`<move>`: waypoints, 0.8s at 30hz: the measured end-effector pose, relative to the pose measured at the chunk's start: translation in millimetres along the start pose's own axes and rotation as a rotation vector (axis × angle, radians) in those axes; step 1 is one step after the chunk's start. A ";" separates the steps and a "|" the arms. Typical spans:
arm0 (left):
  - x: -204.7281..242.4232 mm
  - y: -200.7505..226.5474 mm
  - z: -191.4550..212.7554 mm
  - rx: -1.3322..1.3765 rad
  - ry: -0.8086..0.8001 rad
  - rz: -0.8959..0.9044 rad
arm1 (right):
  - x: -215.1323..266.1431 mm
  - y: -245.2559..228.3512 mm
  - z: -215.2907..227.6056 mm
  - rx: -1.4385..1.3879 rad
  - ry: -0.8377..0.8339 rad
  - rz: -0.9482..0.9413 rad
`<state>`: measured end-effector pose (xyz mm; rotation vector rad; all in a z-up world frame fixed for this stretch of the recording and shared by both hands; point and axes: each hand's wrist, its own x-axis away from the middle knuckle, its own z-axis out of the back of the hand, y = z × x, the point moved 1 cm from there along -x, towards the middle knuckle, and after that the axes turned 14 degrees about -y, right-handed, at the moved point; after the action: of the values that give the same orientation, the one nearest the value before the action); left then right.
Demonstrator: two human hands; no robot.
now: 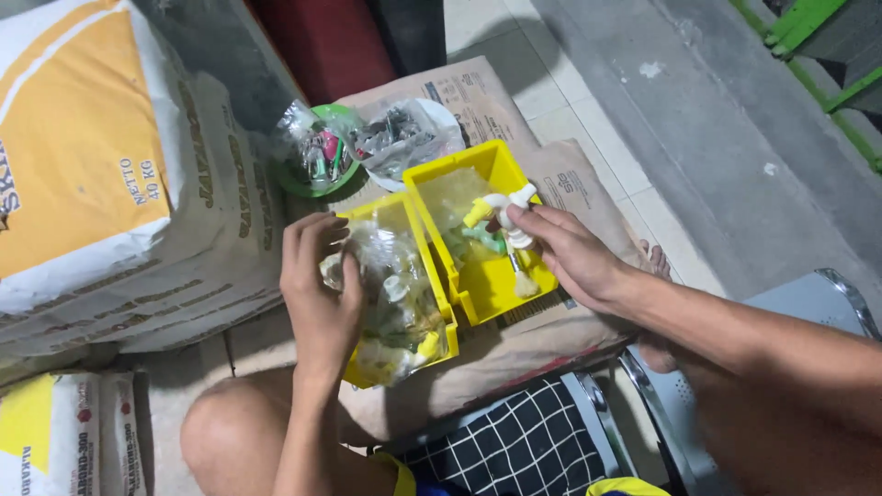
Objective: Cleaning small plastic plumbing fixtures with a brush and sorting them into yellow bins.
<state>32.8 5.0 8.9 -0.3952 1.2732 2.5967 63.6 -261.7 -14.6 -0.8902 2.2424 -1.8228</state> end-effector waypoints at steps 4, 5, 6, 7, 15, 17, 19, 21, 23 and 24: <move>1.5 1.4 1.2 -0.109 -0.036 -0.039 | 4.0 -8.0 -6.7 0.078 0.019 0.016; 2.1 3.2 0.9 -0.109 -0.031 -0.036 | 5.0 -11.9 -9.2 0.081 0.015 0.015; 3.2 5.8 0.2 -0.113 -0.028 -0.067 | 6.8 -15.9 -11.3 0.102 0.033 0.016; 4.3 8.5 -0.7 -0.117 -0.026 -0.097 | 8.7 -19.8 -13.4 0.122 0.051 0.016; 17.5 12.7 -23.4 0.379 -0.221 -0.173 | 14.6 -26.5 -19.1 0.557 -0.141 0.091; 21.0 11.3 -28.3 0.454 -0.271 -0.161 | 15.5 -30.5 -21.2 0.617 -0.164 0.113; 22.5 8.7 -32.8 0.453 -0.279 -0.073 | 15.8 -38.5 -23.1 0.756 -0.199 0.166; 21.7 14.1 -32.8 0.476 -0.285 -0.052 | 16.2 -44.1 -28.0 0.765 -0.190 0.168; 23.5 13.1 -35.0 0.498 -0.291 -0.029 | 17.3 -48.7 -33.6 0.773 -0.185 0.170; 25.2 9.6 -38.6 0.669 -0.377 0.012 | 18.3 -51.0 -36.5 0.760 -0.197 0.174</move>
<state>11.5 -29.5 -15.1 0.2117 1.8536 1.9447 51.1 -245.0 47.4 -0.6523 1.2786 -2.1249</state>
